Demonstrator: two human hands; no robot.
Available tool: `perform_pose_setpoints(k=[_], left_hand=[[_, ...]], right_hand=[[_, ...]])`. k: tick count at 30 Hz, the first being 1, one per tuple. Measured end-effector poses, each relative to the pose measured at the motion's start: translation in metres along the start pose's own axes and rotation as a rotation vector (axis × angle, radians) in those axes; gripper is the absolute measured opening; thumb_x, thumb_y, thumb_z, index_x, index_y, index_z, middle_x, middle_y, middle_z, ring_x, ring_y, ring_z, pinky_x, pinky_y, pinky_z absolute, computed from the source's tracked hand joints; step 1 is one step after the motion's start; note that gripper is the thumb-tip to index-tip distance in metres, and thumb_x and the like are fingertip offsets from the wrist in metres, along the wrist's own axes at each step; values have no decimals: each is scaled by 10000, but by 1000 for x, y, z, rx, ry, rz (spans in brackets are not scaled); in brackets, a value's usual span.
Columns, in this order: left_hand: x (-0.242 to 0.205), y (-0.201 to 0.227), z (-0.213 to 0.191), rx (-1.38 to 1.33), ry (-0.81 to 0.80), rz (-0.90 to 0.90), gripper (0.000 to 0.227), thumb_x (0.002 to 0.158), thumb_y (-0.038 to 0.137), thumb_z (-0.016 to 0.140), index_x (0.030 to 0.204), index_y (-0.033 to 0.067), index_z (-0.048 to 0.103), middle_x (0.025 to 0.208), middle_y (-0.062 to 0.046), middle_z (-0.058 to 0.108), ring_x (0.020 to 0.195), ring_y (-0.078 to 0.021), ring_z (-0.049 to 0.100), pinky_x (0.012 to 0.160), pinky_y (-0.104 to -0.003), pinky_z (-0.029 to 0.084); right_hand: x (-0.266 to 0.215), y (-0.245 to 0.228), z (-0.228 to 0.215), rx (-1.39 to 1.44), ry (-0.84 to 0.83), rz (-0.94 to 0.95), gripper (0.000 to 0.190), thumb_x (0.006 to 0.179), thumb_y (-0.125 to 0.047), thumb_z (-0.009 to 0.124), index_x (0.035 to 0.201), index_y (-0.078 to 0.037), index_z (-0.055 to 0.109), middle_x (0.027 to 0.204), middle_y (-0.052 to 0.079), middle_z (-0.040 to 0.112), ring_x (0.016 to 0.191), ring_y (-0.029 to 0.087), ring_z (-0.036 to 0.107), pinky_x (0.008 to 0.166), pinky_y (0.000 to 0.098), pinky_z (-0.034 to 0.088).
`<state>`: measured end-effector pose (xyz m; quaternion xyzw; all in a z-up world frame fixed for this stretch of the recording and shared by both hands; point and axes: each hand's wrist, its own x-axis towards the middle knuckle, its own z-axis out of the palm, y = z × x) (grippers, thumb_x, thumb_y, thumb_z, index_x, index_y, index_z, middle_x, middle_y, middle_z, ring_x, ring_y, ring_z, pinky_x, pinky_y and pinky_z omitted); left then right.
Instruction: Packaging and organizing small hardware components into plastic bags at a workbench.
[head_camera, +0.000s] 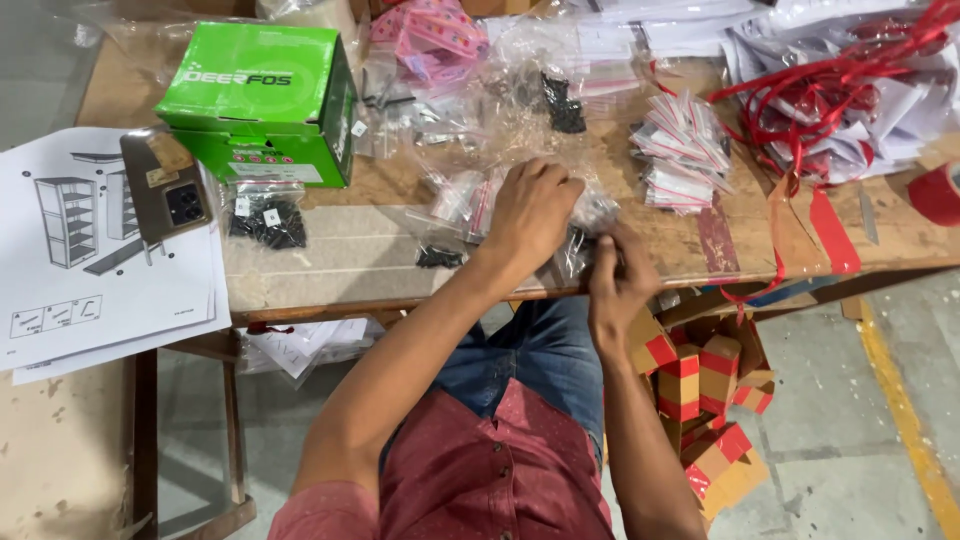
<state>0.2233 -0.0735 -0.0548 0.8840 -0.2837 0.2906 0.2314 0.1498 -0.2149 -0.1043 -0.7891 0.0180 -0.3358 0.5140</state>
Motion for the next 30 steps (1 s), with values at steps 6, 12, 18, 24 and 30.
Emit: perform_pose_setpoints(k=[6,12,18,24,30], left_hand=[[-37,2,-64,-117,108,-44,251,880,90,726,1127,44,739,1160,-100,704,1123,-291,619,992,-438,495],[-80,22,-116,-277,348,-198,174,895,46,757,1066,81,746,1085,-64,738,1040,-257,701,918,-376,579],[-94,-26,-110,-330,549,-327,163,906,34,765,1066,51,740,1072,-94,748,976,-268,743,845,-350,596],[-119,-76,-84,-451,543,-625,127,924,71,764,1046,35,752,948,-86,762,804,-178,745,734,-277,579],[-121,-77,-84,-523,501,-703,111,906,71,763,1013,44,746,950,-82,756,800,-181,755,728,-294,584]], right_hand=[[-6,-47,-12,154,3,-242,189,1035,40,556,1174,35,684,1175,143,724,1074,198,682,969,305,543],[17,-95,14,159,-338,-474,276,919,152,541,1104,36,711,1153,144,741,1091,233,724,954,322,556],[115,-88,76,371,-610,-371,353,980,155,444,1195,50,703,1204,147,738,1102,183,690,1022,295,545],[211,-69,170,93,-722,-471,378,915,116,491,1163,34,764,966,143,733,899,159,660,803,288,518],[241,-26,264,-387,-1052,-556,346,924,35,588,1208,-44,766,923,196,716,755,283,656,721,378,508]])
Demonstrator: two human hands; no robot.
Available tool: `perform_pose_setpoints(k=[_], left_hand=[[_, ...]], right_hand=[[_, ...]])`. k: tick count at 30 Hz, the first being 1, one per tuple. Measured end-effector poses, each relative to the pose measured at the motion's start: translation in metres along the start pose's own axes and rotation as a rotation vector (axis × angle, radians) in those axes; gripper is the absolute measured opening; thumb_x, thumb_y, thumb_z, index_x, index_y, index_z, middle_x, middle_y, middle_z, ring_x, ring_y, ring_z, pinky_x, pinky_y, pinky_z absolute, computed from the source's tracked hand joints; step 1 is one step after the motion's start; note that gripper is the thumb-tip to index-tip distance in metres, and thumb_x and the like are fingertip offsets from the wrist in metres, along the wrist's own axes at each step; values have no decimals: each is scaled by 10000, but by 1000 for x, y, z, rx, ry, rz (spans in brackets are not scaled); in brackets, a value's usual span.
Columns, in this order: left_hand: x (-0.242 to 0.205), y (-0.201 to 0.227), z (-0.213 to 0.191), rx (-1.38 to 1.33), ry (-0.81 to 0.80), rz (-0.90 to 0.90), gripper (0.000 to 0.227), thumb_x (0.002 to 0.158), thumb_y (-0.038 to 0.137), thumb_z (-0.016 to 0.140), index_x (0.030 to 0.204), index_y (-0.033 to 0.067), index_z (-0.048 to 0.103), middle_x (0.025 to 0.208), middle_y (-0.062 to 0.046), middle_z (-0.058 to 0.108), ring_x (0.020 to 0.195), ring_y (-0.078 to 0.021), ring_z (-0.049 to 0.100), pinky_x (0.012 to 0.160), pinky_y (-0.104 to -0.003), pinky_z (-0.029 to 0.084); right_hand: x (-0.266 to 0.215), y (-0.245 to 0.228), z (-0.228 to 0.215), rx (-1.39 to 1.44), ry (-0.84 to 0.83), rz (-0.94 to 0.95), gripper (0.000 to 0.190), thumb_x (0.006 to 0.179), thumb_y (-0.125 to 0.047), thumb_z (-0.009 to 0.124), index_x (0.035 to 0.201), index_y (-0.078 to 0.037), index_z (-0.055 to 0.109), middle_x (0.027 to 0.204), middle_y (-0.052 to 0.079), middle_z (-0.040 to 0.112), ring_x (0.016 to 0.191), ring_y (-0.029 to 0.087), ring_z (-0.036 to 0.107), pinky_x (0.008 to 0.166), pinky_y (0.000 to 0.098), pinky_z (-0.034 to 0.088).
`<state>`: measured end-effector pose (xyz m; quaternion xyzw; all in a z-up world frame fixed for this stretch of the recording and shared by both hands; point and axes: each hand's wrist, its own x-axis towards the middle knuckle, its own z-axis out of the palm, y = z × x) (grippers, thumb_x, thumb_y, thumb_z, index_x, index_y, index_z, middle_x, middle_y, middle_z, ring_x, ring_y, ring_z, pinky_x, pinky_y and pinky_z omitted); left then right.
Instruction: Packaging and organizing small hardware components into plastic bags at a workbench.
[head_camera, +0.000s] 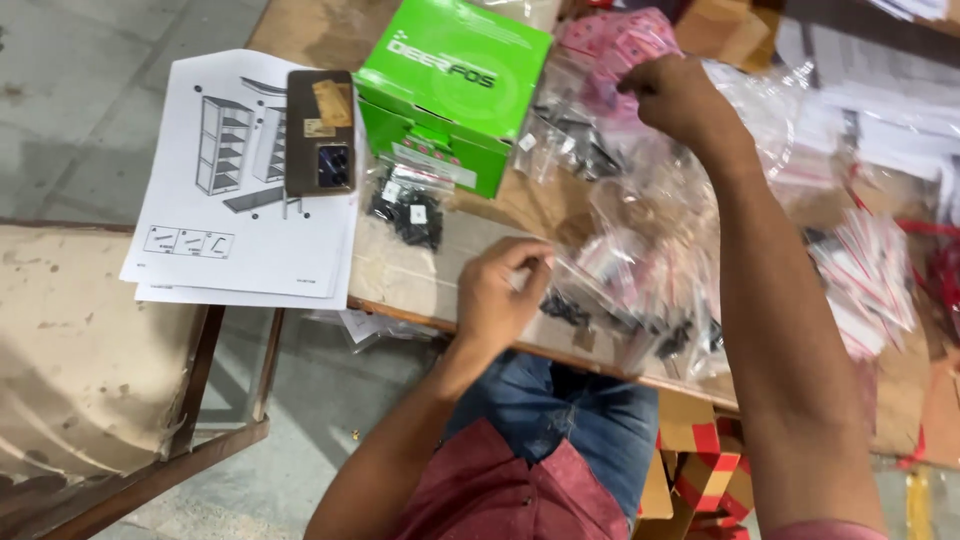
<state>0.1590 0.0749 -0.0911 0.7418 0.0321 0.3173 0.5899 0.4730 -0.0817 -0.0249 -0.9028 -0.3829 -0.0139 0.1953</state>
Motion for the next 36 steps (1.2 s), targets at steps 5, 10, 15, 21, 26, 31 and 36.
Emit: perform_pose_setpoints(k=[5,10,15,21,26,31,36], left_hand=[[2,11,-4,17,-54,33,116,909,52,734,1025,54,730,991,-97,749,848,-220,754,755,-316,592],[9,12,-3,34,-88,13,115,908,58,729,1023,67,732,999,-98,750,857,-239,750,763,-332,595],[14,16,-2,25,-146,-51,108,907,63,743,1015,69,740,991,-99,751,896,-268,737,774,-355,584],[17,17,-2,-13,-162,-119,125,919,68,747,1043,58,738,1008,-114,752,877,-256,750,749,-337,592],[18,16,-1,-7,-155,-71,142,919,56,746,1060,56,734,1023,-116,752,899,-253,752,771,-334,596],[19,19,-1,-6,-151,-64,148,909,49,754,1055,52,734,1017,-118,749,884,-249,750,756,-331,592],[17,16,0,-13,-163,-73,136,907,28,739,1042,33,726,987,-117,746,835,-222,751,727,-303,592]], right_hand=[[30,78,46,-113,-62,-83,387,802,41,648,1167,-30,757,1055,217,735,964,373,694,828,446,535],[42,87,51,-39,6,-37,325,833,36,637,1151,6,694,1093,230,716,1023,388,692,871,480,535],[57,96,64,-183,-6,-125,299,796,34,710,1095,19,711,1068,280,691,995,479,645,829,555,504],[58,81,63,-228,240,-174,100,856,51,706,946,8,712,988,245,695,897,470,660,777,520,544],[52,62,44,-185,314,-256,90,872,38,726,927,-34,724,934,189,701,862,400,684,732,472,545],[31,5,-4,-340,420,-273,141,839,20,733,959,-54,724,909,169,702,862,382,678,709,444,518],[9,-28,-42,-118,480,-410,245,874,165,636,1085,48,682,989,187,720,853,325,722,723,387,548]])
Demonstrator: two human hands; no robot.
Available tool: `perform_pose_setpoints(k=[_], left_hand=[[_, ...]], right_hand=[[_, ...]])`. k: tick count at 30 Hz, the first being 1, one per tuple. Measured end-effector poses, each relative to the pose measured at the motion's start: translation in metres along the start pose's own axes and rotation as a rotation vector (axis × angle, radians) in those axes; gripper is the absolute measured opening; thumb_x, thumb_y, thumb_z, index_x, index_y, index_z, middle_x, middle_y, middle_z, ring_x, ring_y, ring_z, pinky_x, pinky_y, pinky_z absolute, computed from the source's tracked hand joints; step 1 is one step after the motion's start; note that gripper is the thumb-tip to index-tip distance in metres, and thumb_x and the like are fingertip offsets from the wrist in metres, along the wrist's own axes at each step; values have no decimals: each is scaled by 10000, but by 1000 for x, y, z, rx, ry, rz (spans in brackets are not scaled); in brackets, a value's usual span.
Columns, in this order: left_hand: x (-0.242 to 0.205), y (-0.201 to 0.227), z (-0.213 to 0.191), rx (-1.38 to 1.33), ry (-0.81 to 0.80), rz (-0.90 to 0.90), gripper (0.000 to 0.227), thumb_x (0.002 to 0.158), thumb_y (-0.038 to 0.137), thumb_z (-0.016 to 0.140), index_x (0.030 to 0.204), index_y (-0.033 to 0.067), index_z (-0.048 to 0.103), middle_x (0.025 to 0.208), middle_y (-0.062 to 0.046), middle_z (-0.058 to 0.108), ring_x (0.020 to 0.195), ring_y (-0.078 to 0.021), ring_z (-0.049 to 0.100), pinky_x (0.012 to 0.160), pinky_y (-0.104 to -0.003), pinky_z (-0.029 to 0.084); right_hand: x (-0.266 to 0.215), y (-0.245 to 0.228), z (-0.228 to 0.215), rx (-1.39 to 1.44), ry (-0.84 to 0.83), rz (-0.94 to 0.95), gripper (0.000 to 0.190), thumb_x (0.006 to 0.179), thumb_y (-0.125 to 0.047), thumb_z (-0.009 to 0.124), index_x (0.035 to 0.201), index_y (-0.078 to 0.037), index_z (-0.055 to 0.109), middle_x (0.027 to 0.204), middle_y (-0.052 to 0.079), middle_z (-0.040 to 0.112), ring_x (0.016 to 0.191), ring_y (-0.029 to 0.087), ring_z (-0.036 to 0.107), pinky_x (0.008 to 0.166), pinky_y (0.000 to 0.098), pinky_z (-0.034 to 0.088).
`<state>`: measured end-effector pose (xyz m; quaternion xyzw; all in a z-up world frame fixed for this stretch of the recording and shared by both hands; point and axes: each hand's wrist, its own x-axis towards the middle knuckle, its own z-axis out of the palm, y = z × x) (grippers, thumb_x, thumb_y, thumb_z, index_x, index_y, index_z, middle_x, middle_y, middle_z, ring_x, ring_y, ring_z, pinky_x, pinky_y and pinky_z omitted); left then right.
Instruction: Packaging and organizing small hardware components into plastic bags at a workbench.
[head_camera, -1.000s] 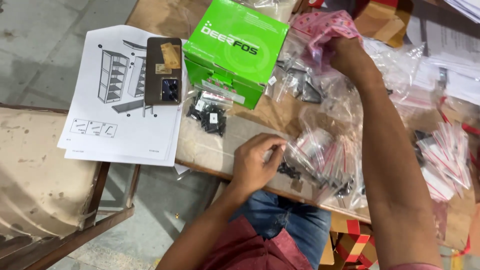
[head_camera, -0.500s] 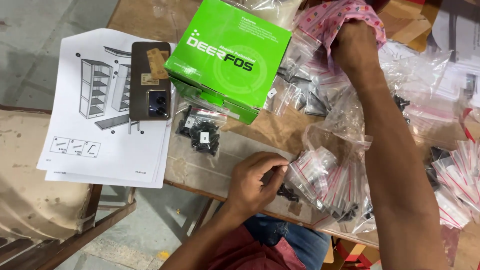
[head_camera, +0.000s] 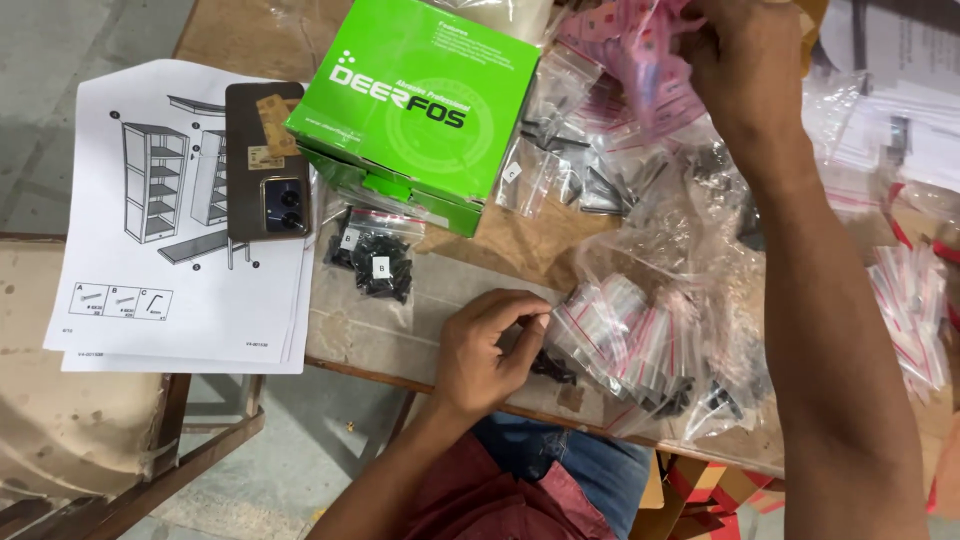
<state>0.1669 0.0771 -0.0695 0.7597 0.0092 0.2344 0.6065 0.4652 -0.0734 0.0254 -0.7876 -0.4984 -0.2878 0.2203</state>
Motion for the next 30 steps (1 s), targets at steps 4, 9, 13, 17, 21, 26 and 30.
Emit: perform_pose_setpoints(k=[4,9,13,17,21,26,30], left_hand=[[-3,-1,1,-4,-4,31,127,916,24,730,1043,27,726,992,-113,747,837,-204,754,734,-293,592],[-9,-9,2,-59,114,29,132,940,48,720,1069,26,734,1058,-90,756,897,-163,749,792,-287,604],[-9,1,-1,-173,226,-60,166,975,65,723,1131,11,743,1090,-90,763,965,-157,701,853,-296,546],[-4,52,7,-525,56,-10,564,971,95,733,1460,16,462,1295,-124,681,1208,-163,666,1097,-319,533],[-5,70,17,-564,38,-64,730,946,51,792,1540,38,369,1194,-133,737,1120,-182,723,1027,-324,581],[-11,81,3,-123,-24,122,773,955,-6,774,1576,53,319,1080,-128,784,1010,-223,787,896,-319,625],[-11,99,-5,92,-166,215,856,914,-76,729,1615,52,252,1035,-122,772,961,-260,772,823,-334,611]], right_hand=[[-6,-17,-27,129,-25,164,214,925,166,635,1119,91,681,949,194,731,726,252,713,649,343,546],[-24,-52,-68,826,99,622,36,1091,40,637,1075,39,669,889,69,673,749,140,642,626,240,533],[-60,-89,-84,1107,103,669,47,1137,62,639,1113,23,648,909,100,681,780,161,693,683,283,588],[-108,-142,-89,1137,79,737,68,1044,54,681,1079,26,629,902,101,664,837,166,688,814,326,597],[-132,-183,-90,929,-9,795,199,976,38,690,1158,36,611,1021,169,716,950,202,721,851,328,595],[-91,-220,-132,601,-64,409,450,827,-100,739,1228,29,581,1231,165,649,1179,253,635,981,372,538],[-95,-230,-145,310,-267,223,364,835,-120,766,1184,-27,714,1215,127,678,1123,296,638,912,405,530]])
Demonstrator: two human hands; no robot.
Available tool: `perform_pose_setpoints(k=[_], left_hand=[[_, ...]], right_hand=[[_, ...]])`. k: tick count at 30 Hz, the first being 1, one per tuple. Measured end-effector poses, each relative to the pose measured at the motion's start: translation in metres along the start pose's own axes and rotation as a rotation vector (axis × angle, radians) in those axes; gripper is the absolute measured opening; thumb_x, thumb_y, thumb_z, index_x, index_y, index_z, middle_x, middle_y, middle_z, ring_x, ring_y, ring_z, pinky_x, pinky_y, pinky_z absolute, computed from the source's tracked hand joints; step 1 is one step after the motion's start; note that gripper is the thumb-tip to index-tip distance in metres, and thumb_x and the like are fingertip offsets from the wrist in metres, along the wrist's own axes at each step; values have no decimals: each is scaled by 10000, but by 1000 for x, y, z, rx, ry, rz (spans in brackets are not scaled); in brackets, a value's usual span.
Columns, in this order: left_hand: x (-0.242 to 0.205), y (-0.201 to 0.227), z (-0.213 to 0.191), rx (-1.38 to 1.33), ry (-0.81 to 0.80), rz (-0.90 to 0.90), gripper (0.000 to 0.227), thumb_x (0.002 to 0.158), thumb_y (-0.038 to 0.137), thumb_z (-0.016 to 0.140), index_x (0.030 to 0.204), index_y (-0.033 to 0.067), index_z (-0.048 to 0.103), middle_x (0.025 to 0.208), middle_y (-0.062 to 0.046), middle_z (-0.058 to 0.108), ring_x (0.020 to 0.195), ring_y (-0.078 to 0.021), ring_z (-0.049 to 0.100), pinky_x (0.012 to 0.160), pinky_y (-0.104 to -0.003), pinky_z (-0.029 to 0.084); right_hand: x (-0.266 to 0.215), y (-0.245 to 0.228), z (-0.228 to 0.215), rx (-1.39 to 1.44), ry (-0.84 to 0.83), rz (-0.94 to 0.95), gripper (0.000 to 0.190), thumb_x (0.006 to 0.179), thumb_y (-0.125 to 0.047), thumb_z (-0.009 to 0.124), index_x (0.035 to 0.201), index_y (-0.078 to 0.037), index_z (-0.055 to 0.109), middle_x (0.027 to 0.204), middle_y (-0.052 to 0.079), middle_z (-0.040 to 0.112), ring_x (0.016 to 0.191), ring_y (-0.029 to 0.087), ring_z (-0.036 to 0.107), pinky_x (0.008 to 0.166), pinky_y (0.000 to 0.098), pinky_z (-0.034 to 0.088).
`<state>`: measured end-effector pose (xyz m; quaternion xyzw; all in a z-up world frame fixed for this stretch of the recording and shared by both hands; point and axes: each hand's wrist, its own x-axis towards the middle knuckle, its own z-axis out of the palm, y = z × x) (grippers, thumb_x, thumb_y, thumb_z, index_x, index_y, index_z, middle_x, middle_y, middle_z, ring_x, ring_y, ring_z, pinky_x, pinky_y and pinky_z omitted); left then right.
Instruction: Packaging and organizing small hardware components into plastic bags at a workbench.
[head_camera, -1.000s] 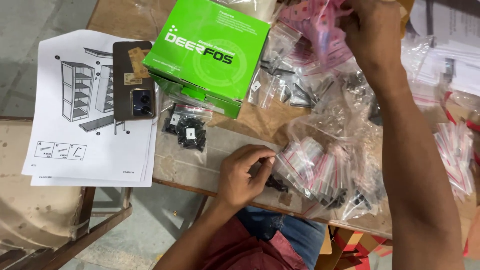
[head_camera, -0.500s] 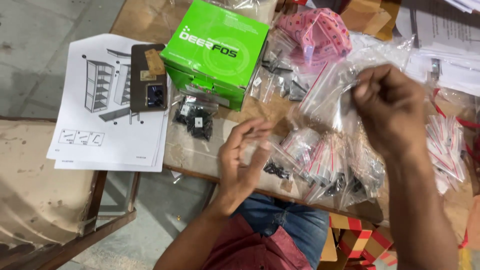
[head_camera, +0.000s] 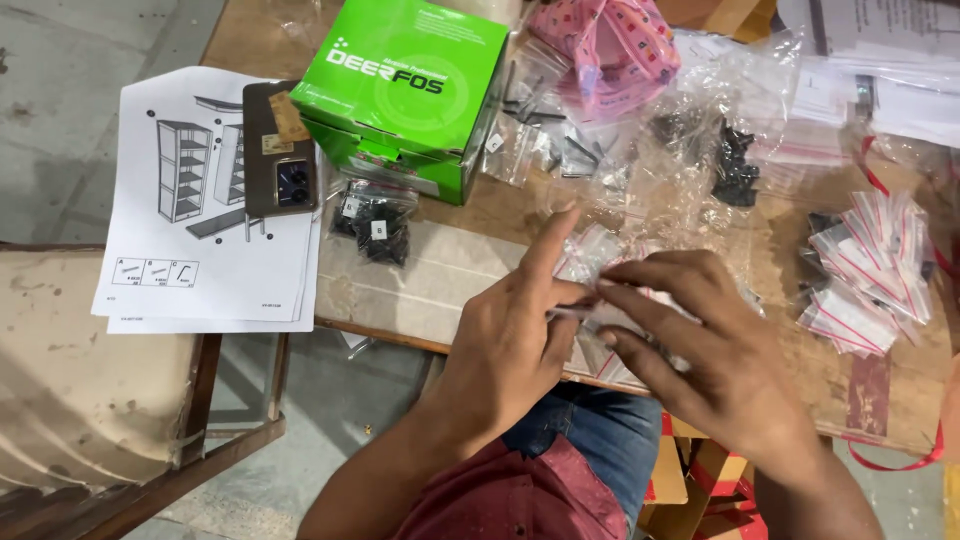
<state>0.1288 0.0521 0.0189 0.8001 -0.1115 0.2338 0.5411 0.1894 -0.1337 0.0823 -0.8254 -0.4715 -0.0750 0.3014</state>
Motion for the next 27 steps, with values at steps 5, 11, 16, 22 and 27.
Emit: perform_pose_setpoints(k=[5,11,16,22,27], left_hand=[[-2,5,-3,54,-13,28,883,908,-54,740,1628,46,238,1032,-107,758,977,-273,752,862,-349,603],[-7,-1,-3,88,-14,-6,830,927,22,757,1604,24,277,1030,-85,769,958,-271,724,883,-366,570],[-12,-6,-3,91,-5,-29,773,988,111,755,1598,17,291,984,-59,765,949,-250,701,900,-357,539],[-9,-4,1,178,55,-24,759,962,146,768,1573,17,337,978,-40,771,995,-255,665,967,-368,496],[-18,-3,7,446,378,261,681,880,106,831,1400,19,400,1164,-193,644,1074,-351,606,1001,-440,443]], right_hand=[[-10,8,4,36,-43,96,235,841,-73,756,1073,-37,751,1071,90,713,1006,257,658,827,373,551],[-24,21,21,297,59,239,194,867,-16,740,1060,-17,723,1012,84,737,943,192,722,821,329,572],[-35,30,34,615,-14,507,416,869,3,738,1278,-34,675,972,56,756,873,129,724,685,277,579],[-38,32,46,569,-31,360,183,882,42,729,1060,-2,738,904,52,686,781,112,654,656,264,523],[-39,30,53,628,60,431,105,871,28,760,967,5,722,910,55,692,795,100,649,634,254,517]])
